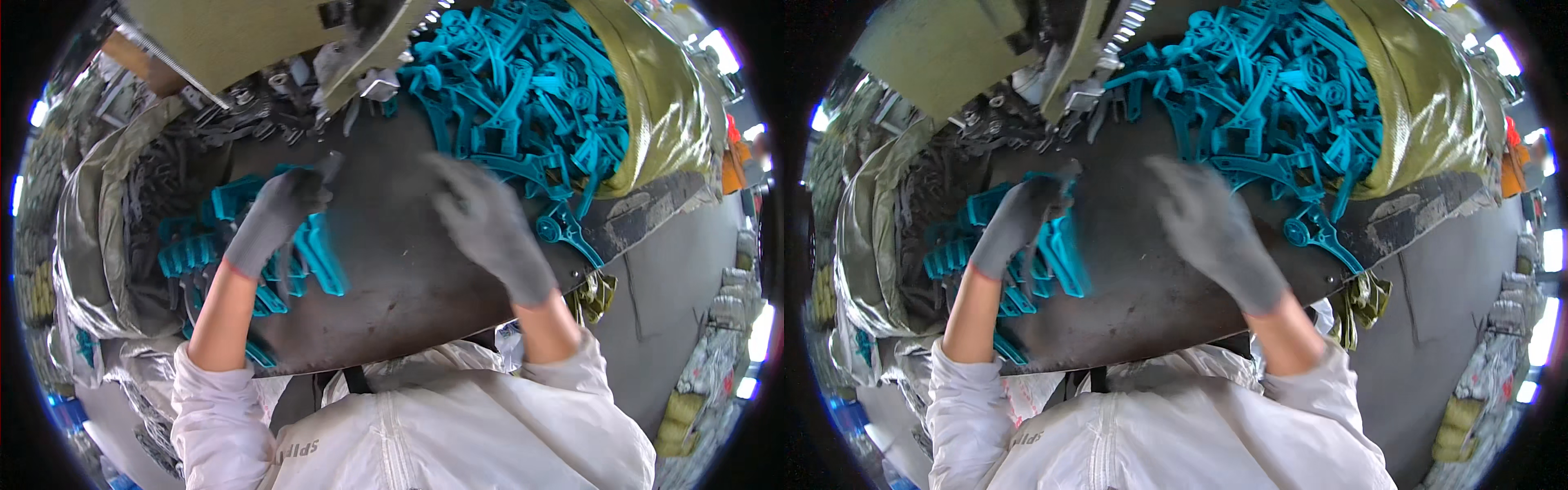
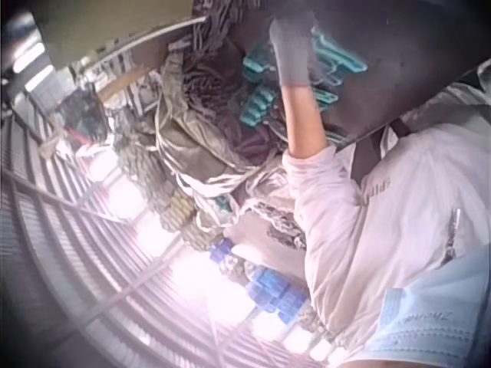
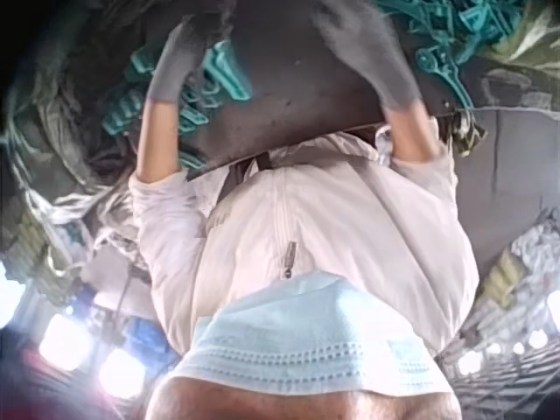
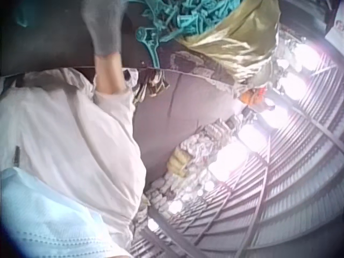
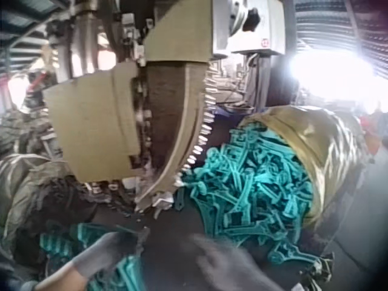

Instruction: The person assembles teal and grey plastic handle components using a press machine.

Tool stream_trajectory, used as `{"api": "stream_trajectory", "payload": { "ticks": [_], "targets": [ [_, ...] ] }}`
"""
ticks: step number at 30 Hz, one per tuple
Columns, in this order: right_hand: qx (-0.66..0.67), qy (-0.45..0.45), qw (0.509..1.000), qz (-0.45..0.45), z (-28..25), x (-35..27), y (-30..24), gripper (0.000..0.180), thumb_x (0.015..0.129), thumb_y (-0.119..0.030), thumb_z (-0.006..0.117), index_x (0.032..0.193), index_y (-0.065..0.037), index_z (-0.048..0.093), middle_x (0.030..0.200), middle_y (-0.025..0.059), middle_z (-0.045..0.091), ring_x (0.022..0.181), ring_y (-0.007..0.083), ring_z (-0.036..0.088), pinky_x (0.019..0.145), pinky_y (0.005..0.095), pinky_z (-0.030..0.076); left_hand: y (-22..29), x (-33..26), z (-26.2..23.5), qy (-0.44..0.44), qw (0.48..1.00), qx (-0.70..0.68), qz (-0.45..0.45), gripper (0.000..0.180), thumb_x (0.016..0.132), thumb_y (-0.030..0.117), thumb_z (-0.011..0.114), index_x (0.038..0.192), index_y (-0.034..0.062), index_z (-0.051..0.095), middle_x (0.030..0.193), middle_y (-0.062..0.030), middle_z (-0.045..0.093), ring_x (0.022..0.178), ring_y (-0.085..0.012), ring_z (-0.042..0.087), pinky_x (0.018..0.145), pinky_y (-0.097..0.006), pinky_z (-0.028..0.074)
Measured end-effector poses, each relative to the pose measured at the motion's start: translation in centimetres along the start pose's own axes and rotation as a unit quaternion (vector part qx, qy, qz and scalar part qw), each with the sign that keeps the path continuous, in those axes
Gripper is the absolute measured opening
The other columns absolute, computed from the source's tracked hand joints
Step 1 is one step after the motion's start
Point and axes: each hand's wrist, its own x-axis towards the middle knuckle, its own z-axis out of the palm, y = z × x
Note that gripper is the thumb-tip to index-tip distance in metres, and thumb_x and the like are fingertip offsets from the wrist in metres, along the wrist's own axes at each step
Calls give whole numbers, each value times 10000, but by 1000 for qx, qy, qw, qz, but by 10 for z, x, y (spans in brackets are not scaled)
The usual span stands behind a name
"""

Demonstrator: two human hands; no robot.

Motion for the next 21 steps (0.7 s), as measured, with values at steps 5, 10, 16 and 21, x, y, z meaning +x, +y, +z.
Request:
{"api": "stream_trajectory", "payload": {
  "ticks": [5, 10, 16, 21],
  "targets": [
    [-428, 73, 888, 149, -111, -109, 72, 670, 671, 42, 504, 1320, -111, 438, 937, 153, 551, 901, 354, 523, 801, 461, 427, 37, -3, 7, 109, 959, -178, -191, 337, 937, 227, 495, 1164, -23, 500, 1052, -110, 608, 906, -190, 633, 759, -292, 526],
    [-241, -101, 941, 216, -102, -128, 83, 676, 689, 47, 518, 1343, -82, 404, 1027, 184, 572, 965, 363, 540, 844, 405, 441, 59, -8, 19, 131, 896, -380, -188, 522, 921, 381, 499, 1211, -52, 466, 1086, -134, 593, 937, -216, 623, 797, -314, 518],
    [103, -94, 972, 189, -48, -47, 53, 557, 768, -17, 546, 1316, -50, 450, 1265, 171, 523, 1143, 233, 515, 963, 290, 371, 49, -3, 18, 202, 888, -364, -195, 436, 922, 382, 498, 1104, -13, 530, 935, -72, 598, 769, -124, 598, 704, -267, 514],
    [440, -43, 856, 268, 12, 40, -10, 526, 834, -83, 531, 1347, -67, 414, 942, 80, 580, 721, 169, 590, 601, 263, 485, 7, 8, 5, 183, 957, -207, -91, 395, 920, 379, 508, 1019, 0, 562, 734, -11, 565, 612, -75, 546, 572, -219, 457]
  ]
}}
